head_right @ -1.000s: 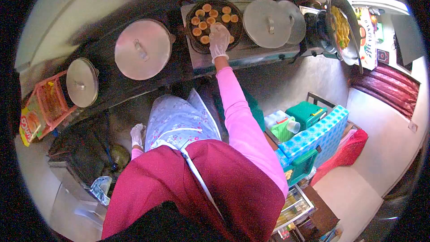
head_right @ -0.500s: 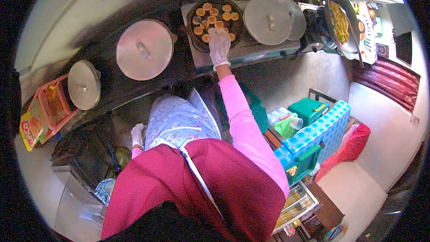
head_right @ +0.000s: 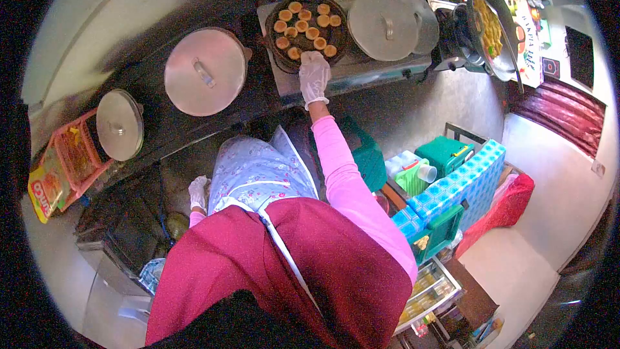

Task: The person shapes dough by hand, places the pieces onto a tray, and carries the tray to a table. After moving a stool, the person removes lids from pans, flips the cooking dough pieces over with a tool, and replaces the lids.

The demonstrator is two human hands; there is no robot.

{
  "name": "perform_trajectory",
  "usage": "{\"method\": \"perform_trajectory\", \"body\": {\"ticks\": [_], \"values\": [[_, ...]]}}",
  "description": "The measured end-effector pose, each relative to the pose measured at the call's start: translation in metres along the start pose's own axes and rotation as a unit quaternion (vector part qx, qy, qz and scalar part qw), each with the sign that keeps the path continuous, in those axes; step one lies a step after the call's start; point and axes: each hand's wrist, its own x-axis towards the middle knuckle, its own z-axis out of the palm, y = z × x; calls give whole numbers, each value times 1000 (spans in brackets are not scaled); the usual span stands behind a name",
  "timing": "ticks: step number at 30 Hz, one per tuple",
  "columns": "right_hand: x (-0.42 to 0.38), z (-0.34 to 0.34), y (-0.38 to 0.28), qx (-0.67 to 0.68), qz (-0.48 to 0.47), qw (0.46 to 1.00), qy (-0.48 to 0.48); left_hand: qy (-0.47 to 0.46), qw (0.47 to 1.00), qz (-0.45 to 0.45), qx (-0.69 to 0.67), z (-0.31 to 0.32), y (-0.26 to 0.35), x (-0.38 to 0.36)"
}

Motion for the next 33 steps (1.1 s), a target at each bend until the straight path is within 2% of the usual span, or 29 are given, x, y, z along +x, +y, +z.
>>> {"method": "perform_trajectory", "body": {"ticks": [1,3,5,7,9,12,15,18,21,24,27,33], "values": [[-2,-3,-3,33,21,999,-11,2,1000,0,2,0,0,2],[-13,-23,-50,106,81,990,-45,11,1000,2,3,-1,-3,6],[-16,-25,-36,19,-48,999,-9,2,1000,12,7,-1,0,3],[-20,-24,-25,1,-66,998,8,3,1000,8,7,-2,-1,2],[-22,-24,-17,52,25,998,9,11,1000,-8,3,-2,-4,8],[-25,-23,-12,6,15,1000,3,18,1000,5,0,1,-2,5],[-33,-36,-25,-63,-35,995,63,-15,995,61,78,-1,6,0],[-32,-39,-16,-90,-28,993,75,-21,990,74,116,1,16,-9],[-37,-37,-14,-94,-47,994,35,1,998,31,46,1,5,1],[-41,-35,-11,-148,-99,984,15,-9,998,16,52,-3,6,4],[-52,-37,-15,-197,-153,968,6,-26,995,84,47,-7,-5,15],[-52,-24,-20,-176,-175,969,-3,-26,993,55,97,-8,7,10]]}}
